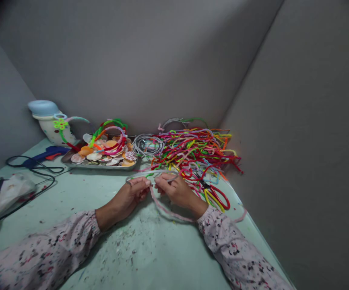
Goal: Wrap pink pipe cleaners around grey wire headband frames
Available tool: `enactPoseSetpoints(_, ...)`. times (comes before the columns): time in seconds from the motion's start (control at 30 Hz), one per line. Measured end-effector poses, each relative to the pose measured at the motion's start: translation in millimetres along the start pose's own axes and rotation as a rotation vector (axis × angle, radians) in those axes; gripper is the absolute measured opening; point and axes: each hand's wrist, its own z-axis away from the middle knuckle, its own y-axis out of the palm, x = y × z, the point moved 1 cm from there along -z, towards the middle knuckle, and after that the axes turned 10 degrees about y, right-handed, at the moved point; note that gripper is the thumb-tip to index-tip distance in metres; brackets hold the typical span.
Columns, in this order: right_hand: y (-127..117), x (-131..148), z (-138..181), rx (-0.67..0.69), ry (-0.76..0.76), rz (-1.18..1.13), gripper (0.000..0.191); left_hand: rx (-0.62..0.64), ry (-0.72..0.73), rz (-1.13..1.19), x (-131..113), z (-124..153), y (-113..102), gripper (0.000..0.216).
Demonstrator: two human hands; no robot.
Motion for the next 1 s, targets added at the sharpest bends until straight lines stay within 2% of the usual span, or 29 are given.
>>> enactPoseSetpoints(0.13,11.7,-20.2,-5.1,-0.084,0.227,-0.282,0.033,-0.027,-0.022,0.053,1.0,0.0,0.1,0.020)
enactPoseSetpoints(0.27,19.8,-35.4,-9.3,-0.132,0.323,-0.424,0.037,-0.009,0.002,0.025,3.4,-1.0,-1.8,0.025)
enactPoseSetpoints(0.47,21.4,-34.8,-6.1,-0.064,0.285,-0.393,0.035,0.013,-0.027,-0.091,3.9,-3.2,-3.0,0.019)
enactPoseSetpoints(0.73,16.7,-27.6,-2.8,-0.043,0.208,-0.257,0.034,0.027,-0.011,-0.151,2.7,-1.1,-2.9,0.027)
enactPoseSetpoints(0.87,16.0,-25.9,-3.6,-0.037,0.182,-0.246,0.028,-0.010,-0.018,-0.218,3.1,-0.2,-1.0,0.023)
enactPoseSetpoints(1.0,15.9,-21.0,-2.9,-0.039,0.141,-0.210,0.032,-0.048,0.037,-0.311,3.9,-0.8,-2.4,0.028)
